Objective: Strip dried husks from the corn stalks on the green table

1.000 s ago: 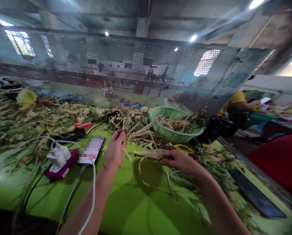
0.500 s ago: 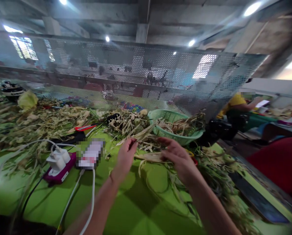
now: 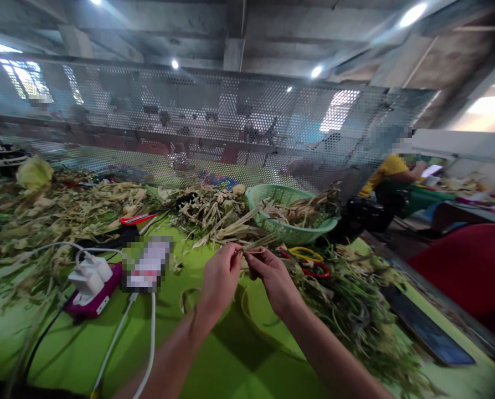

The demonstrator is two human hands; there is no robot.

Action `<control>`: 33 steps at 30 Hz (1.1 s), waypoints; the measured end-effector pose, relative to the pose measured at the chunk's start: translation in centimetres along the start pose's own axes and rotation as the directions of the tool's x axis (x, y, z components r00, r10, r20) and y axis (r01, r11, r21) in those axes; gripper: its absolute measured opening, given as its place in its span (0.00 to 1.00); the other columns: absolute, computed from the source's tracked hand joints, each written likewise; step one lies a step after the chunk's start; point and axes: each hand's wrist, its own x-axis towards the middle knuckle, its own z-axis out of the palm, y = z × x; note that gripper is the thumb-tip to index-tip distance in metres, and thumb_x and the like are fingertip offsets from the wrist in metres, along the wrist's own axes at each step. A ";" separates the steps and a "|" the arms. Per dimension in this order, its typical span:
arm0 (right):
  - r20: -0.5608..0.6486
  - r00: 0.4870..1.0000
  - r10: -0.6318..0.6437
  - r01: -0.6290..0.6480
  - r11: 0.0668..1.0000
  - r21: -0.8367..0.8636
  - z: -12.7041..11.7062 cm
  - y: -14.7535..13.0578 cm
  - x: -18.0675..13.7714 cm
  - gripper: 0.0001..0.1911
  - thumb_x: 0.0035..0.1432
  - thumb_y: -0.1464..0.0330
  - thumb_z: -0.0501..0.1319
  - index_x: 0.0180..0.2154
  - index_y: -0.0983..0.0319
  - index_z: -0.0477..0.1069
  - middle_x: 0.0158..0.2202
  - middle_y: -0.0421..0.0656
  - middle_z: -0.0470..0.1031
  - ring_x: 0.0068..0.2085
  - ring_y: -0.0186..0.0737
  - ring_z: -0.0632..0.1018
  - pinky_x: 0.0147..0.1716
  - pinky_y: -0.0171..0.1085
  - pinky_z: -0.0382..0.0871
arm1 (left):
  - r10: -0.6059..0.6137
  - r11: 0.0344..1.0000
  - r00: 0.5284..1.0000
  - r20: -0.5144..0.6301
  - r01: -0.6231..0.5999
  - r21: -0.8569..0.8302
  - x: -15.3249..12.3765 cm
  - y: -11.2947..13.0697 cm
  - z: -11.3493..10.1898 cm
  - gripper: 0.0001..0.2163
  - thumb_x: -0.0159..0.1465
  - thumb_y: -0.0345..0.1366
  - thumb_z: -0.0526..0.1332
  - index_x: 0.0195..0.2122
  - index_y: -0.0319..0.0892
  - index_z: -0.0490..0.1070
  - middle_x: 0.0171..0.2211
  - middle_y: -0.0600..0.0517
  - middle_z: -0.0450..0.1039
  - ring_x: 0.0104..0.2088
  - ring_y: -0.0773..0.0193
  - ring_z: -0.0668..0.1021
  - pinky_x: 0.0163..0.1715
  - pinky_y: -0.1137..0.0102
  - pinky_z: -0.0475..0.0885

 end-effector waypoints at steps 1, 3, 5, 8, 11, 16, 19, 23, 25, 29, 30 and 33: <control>-0.021 1.000 -0.015 0.015 1.000 -0.026 0.0 0.2 0.1 0.18 0.45 0.54 0.69 0.29 0.62 0.72 0.22 0.37 0.66 0.23 0.31 0.62 0.24 0.33 0.57 | 0.000 1.000 1.000 -0.010 0.000 0.031 -0.1 0.0 0.2 0.08 0.64 0.31 0.53 0.40 0.44 0.70 0.38 0.47 0.76 0.37 0.59 0.75 0.39 0.67 0.66; -0.044 0.999 -0.027 0.024 0.997 -0.075 0.0 0.5 0.2 0.19 0.45 0.53 0.69 0.27 0.62 0.70 0.21 0.36 0.65 0.22 0.30 0.60 0.22 0.33 0.54 | -0.003 0.996 1.000 -0.020 0.005 0.093 -0.2 -0.2 0.5 0.08 0.64 0.31 0.53 0.40 0.44 0.70 0.38 0.47 0.76 0.37 0.59 0.76 0.38 0.67 0.66; -0.051 0.998 -0.031 0.026 0.994 -0.106 0.2 0.7 0.2 0.19 0.45 0.53 0.69 0.26 0.62 0.70 0.21 0.36 0.65 0.22 0.30 0.60 0.22 0.33 0.53 | -0.006 0.990 1.000 -0.025 0.009 0.141 -0.3 -0.3 0.7 0.08 0.65 0.30 0.52 0.41 0.44 0.69 0.39 0.47 0.76 0.37 0.60 0.76 0.37 0.68 0.66; -0.060 0.997 -0.046 0.039 0.993 -0.110 0.7 0.7 0.0 0.18 0.46 0.54 0.68 0.28 0.63 0.72 0.22 0.36 0.67 0.22 0.30 0.59 0.22 0.33 0.51 | 0.009 0.979 0.999 -0.051 0.001 0.203 -0.3 -0.4 0.7 0.09 0.65 0.29 0.52 0.42 0.44 0.69 0.40 0.48 0.76 0.37 0.61 0.76 0.37 0.68 0.67; -0.069 0.995 -0.079 0.071 0.991 -0.114 1.1 0.6 -0.3 0.17 0.47 0.55 0.67 0.30 0.63 0.73 0.25 0.38 0.69 0.25 0.31 0.61 0.25 0.33 0.53 | 0.086 0.957 0.993 -0.078 -0.060 0.285 -0.3 0.0 0.4 0.09 0.65 0.29 0.53 0.42 0.44 0.70 0.39 0.48 0.75 0.38 0.60 0.75 0.39 0.67 0.68; -0.126 0.987 -0.101 0.088 0.990 -0.106 0.4 0.7 -0.3 0.16 0.48 0.56 0.67 0.25 0.63 0.71 0.22 0.36 0.64 0.25 0.31 0.58 0.25 0.33 0.52 | 0.232 0.896 0.973 -0.009 -0.210 0.390 -0.6 0.8 0.2 0.11 0.66 0.30 0.53 0.46 0.45 0.70 0.37 0.48 0.71 0.41 0.59 0.73 0.43 0.63 0.68; -0.166 0.982 -0.094 0.082 0.993 -0.080 -0.3 0.5 -0.1 0.17 0.47 0.55 0.67 0.25 0.62 0.70 0.21 0.35 0.61 0.24 0.31 0.57 0.24 0.33 0.51 | 0.292 0.888 0.954 0.064 -0.296 0.353 -0.9 0.8 0.6 0.15 0.67 0.29 0.50 0.53 0.43 0.66 0.42 0.46 0.70 0.45 0.58 0.72 0.46 0.62 0.68; -0.154 0.984 -0.088 0.071 0.991 -0.116 -1.2 -0.5 0.2 0.17 0.46 0.55 0.67 0.24 0.62 0.70 0.20 0.35 0.60 0.23 0.31 0.57 0.23 0.34 0.51 | 0.292 0.923 0.946 0.137 -0.317 0.218 -0.7 0.4 0.7 0.18 0.68 0.31 0.49 0.58 0.41 0.61 0.48 0.44 0.69 0.48 0.58 0.71 0.48 0.63 0.68; -0.119 0.989 -0.087 0.066 0.983 -0.168 -1.7 -1.0 0.3 0.17 0.46 0.55 0.67 0.24 0.62 0.70 0.19 0.35 0.60 0.23 0.31 0.58 0.23 0.33 0.51 | 0.233 0.948 0.957 0.174 -0.263 0.180 -0.3 0.1 0.2 0.15 0.67 0.30 0.49 0.53 0.42 0.66 0.44 0.45 0.71 0.44 0.59 0.72 0.45 0.64 0.68; -0.007 1.000 -0.027 0.024 0.962 -0.271 -2.5 -1.6 0.4 0.17 0.46 0.55 0.66 0.24 0.63 0.71 0.20 0.36 0.62 0.23 0.30 0.60 0.23 0.33 0.53 | 0.100 0.968 0.974 0.203 -0.142 0.207 0.7 -0.2 -1.3 0.08 0.65 0.31 0.53 0.36 0.41 0.72 0.35 0.48 0.72 0.37 0.60 0.72 0.38 0.66 0.66; 0.022 1.000 -0.006 0.012 0.955 -0.296 -2.6 -1.6 0.4 0.17 0.46 0.56 0.66 0.24 0.63 0.71 0.20 0.36 0.63 0.23 0.30 0.60 0.23 0.33 0.54 | 0.075 0.975 0.978 0.196 -0.113 0.193 0.9 -0.2 -1.6 0.07 0.64 0.33 0.55 0.33 0.41 0.72 0.34 0.48 0.71 0.36 0.60 0.72 0.37 0.67 0.66; 0.081 0.996 0.043 -0.014 0.945 -0.328 -2.9 -1.6 0.5 0.16 0.46 0.56 0.67 0.24 0.64 0.71 0.21 0.36 0.64 0.24 0.31 0.62 0.24 0.33 0.54 | -0.015 0.999 0.975 0.221 0.022 -0.033 1.1 0.0 -2.0 0.06 0.61 0.36 0.58 0.29 0.41 0.70 0.32 0.51 0.70 0.33 0.63 0.71 0.34 0.69 0.64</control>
